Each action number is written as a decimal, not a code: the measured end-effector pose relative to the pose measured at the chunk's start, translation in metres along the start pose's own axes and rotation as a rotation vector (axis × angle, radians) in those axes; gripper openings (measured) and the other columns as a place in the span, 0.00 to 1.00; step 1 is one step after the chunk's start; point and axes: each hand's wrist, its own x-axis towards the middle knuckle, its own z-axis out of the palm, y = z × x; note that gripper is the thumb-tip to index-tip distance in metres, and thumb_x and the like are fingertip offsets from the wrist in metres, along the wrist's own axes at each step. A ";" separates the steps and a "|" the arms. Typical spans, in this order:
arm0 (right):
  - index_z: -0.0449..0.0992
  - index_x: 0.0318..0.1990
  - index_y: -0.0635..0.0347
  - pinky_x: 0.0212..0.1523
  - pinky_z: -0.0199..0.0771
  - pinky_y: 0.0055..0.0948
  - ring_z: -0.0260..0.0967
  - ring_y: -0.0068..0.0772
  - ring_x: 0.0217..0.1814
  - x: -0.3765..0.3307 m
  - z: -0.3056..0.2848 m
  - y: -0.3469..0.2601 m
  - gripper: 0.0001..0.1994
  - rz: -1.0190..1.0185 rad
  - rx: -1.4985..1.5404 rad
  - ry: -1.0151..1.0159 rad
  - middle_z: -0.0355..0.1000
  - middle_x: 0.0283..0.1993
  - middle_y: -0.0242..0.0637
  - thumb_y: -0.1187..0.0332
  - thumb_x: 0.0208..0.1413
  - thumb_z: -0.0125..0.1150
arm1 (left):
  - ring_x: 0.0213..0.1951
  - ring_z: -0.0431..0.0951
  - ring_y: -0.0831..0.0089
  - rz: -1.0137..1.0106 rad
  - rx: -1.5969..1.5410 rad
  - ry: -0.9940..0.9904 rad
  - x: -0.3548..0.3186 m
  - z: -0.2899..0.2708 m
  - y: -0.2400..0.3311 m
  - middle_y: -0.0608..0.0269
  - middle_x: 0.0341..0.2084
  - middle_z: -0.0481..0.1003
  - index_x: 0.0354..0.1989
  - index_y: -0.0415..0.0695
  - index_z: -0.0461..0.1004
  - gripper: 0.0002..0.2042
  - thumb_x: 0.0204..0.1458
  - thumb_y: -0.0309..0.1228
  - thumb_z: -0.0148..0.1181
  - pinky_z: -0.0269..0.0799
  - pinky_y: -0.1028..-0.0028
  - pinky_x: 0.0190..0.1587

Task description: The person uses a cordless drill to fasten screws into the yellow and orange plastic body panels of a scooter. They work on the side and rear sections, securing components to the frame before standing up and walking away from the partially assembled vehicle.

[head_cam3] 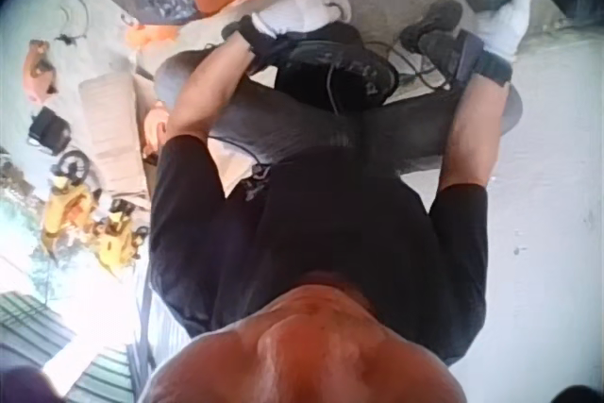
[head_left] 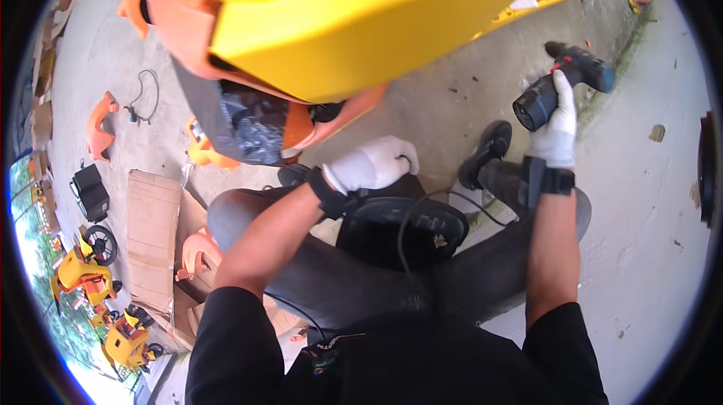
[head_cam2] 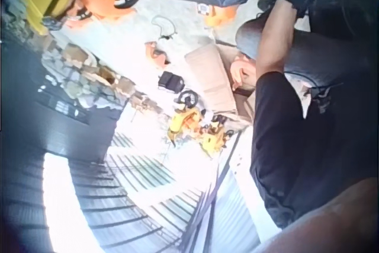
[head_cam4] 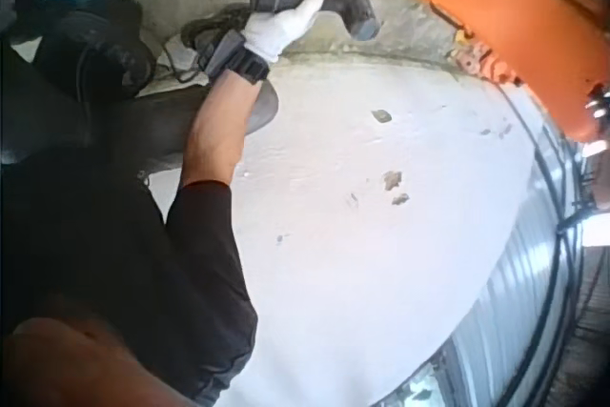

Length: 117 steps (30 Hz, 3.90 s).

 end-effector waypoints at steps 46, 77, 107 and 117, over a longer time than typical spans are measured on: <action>0.72 0.47 0.62 0.45 0.77 0.34 0.75 0.35 0.38 0.038 0.006 -0.022 0.13 0.480 0.292 0.078 0.74 0.34 0.37 0.71 0.55 0.63 | 0.40 0.80 0.48 -0.323 0.169 -0.932 -0.092 0.133 0.006 0.45 0.32 0.79 0.34 0.40 0.79 0.09 0.46 0.30 0.58 0.74 0.58 0.44; 0.69 0.58 0.64 0.45 0.76 0.32 0.74 0.31 0.41 -0.075 0.013 -0.024 0.21 -0.151 -0.054 -0.218 0.73 0.40 0.38 0.73 0.57 0.63 | 0.36 0.73 0.75 -0.136 0.128 -0.116 -0.093 -0.061 0.058 0.65 0.30 0.76 0.40 0.38 0.75 0.07 0.59 0.27 0.52 0.70 0.74 0.43; 0.75 0.51 0.64 0.44 0.72 0.24 0.72 0.21 0.38 -0.188 0.010 0.003 0.14 -0.150 -0.336 -0.391 0.74 0.34 0.29 0.75 0.57 0.61 | 0.29 0.72 0.84 -0.090 -0.613 0.305 -0.078 0.016 0.081 0.65 0.32 0.76 0.50 0.37 0.71 0.12 0.63 0.29 0.54 0.69 0.83 0.30; 0.77 0.38 0.59 0.37 0.70 0.22 0.68 0.16 0.33 -0.209 0.021 0.031 0.07 -0.140 -0.632 -0.503 0.72 0.30 0.26 0.78 0.51 0.62 | 0.31 0.73 0.80 0.046 -0.973 0.320 -0.063 -0.038 0.027 0.63 0.35 0.76 0.50 0.37 0.71 0.11 0.62 0.29 0.56 0.69 0.83 0.31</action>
